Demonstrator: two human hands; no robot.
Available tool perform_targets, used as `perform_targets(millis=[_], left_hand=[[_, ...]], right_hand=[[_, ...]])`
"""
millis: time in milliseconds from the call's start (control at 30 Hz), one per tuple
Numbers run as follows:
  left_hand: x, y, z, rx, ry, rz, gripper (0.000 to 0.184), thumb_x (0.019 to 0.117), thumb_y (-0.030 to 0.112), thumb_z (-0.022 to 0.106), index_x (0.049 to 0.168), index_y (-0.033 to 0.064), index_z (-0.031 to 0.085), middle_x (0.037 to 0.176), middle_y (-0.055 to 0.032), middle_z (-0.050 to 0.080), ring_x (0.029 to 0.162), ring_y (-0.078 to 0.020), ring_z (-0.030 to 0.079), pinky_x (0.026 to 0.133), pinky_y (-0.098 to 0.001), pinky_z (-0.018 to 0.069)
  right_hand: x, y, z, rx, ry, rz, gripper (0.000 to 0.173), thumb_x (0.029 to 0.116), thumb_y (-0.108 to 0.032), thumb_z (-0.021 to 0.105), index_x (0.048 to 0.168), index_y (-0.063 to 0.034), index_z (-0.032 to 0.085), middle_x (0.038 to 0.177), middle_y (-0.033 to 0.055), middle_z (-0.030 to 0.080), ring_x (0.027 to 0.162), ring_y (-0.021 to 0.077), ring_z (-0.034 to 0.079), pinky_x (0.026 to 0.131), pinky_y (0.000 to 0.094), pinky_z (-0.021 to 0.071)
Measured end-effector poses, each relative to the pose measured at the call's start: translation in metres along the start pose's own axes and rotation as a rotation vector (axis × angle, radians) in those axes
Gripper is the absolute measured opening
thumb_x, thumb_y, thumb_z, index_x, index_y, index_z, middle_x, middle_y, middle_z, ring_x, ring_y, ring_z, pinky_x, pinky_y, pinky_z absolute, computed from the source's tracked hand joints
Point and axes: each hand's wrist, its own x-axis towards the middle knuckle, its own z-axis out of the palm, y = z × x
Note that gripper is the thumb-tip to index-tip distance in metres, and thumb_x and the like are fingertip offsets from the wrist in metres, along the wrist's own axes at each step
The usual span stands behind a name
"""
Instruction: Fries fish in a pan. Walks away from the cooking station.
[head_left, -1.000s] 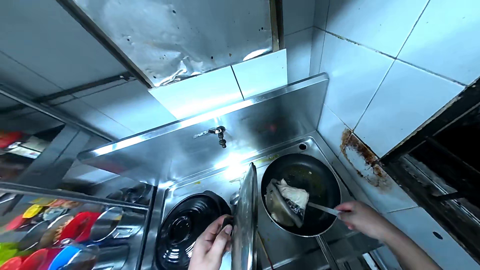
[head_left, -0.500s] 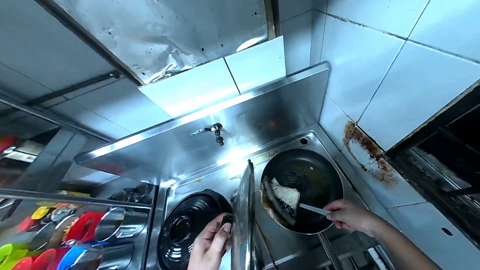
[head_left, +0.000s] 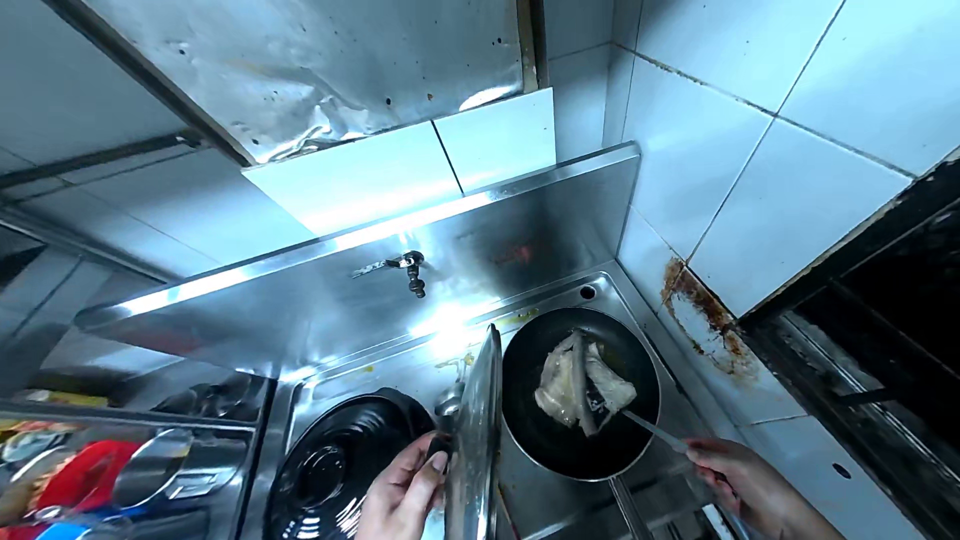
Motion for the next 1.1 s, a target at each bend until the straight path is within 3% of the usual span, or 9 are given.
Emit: perform_targets(millis=[267, 533, 700, 867, 1100], left_hand=[[0.005, -0.001, 0.01, 0.0, -0.027, 0.002, 0.029, 0.1007, 0.015, 0.052, 0.121, 0.0021, 0.067, 0.086, -0.0008, 0.072, 0.064, -0.0095, 0.065, 0.057, -0.0264, 0.0571], [0.031, 0.027, 0.049, -0.1, -0.046, -0.036, 0.03, 0.1011, 0.024, 0.049, 0.113, 0.0059, 0.068, 0.071, 0.0013, 0.064, 0.054, -0.01, 0.059, 0.048, -0.0252, 0.0528], [0.048, 0.04, 0.072, -0.139, -0.076, -0.135, 0.03, 0.1038, 0.025, 0.045, 0.111, 0.0044, 0.067, 0.071, -0.0019, 0.064, 0.056, -0.0144, 0.062, 0.052, -0.0302, 0.0565], [0.077, 0.028, 0.121, -0.199, -0.136, -0.221, 0.032, 0.1093, 0.023, 0.044, 0.114, -0.0002, 0.065, 0.071, -0.0042, 0.064, 0.056, -0.0131, 0.063, 0.054, -0.029, 0.0582], [0.091, 0.022, 0.168, -0.344, -0.239, -0.287, 0.037, 0.1112, 0.026, 0.041, 0.107, -0.0008, 0.066, 0.07, -0.0069, 0.063, 0.056, -0.0156, 0.063, 0.056, -0.0315, 0.0592]], right_hand=[[-0.043, 0.02, 0.003, 0.042, 0.185, -0.113, 0.026, 0.0999, -0.011, 0.06, 0.124, -0.0029, 0.064, 0.07, -0.0009, 0.059, 0.049, 0.0054, 0.048, 0.043, 0.0201, 0.0408], [-0.054, 0.042, 0.008, 0.125, 0.199, -0.142, 0.026, 0.1, -0.009, 0.059, 0.125, -0.0027, 0.063, 0.07, -0.0019, 0.06, 0.05, 0.0048, 0.05, 0.044, 0.02, 0.0426], [-0.061, 0.046, 0.017, 0.154, 0.203, -0.157, 0.026, 0.1006, -0.01, 0.058, 0.125, -0.0009, 0.062, 0.071, -0.0008, 0.061, 0.05, 0.005, 0.05, 0.044, 0.0201, 0.0421], [-0.075, 0.04, 0.03, 0.109, 0.25, -0.188, 0.026, 0.0999, -0.009, 0.059, 0.124, 0.0, 0.063, 0.071, -0.0003, 0.061, 0.05, 0.0056, 0.051, 0.044, 0.0211, 0.043], [-0.103, 0.009, 0.044, -0.038, 0.345, -0.228, 0.026, 0.0986, -0.009, 0.062, 0.122, 0.0004, 0.067, 0.073, 0.0006, 0.064, 0.054, 0.0071, 0.054, 0.048, 0.0236, 0.0456]])
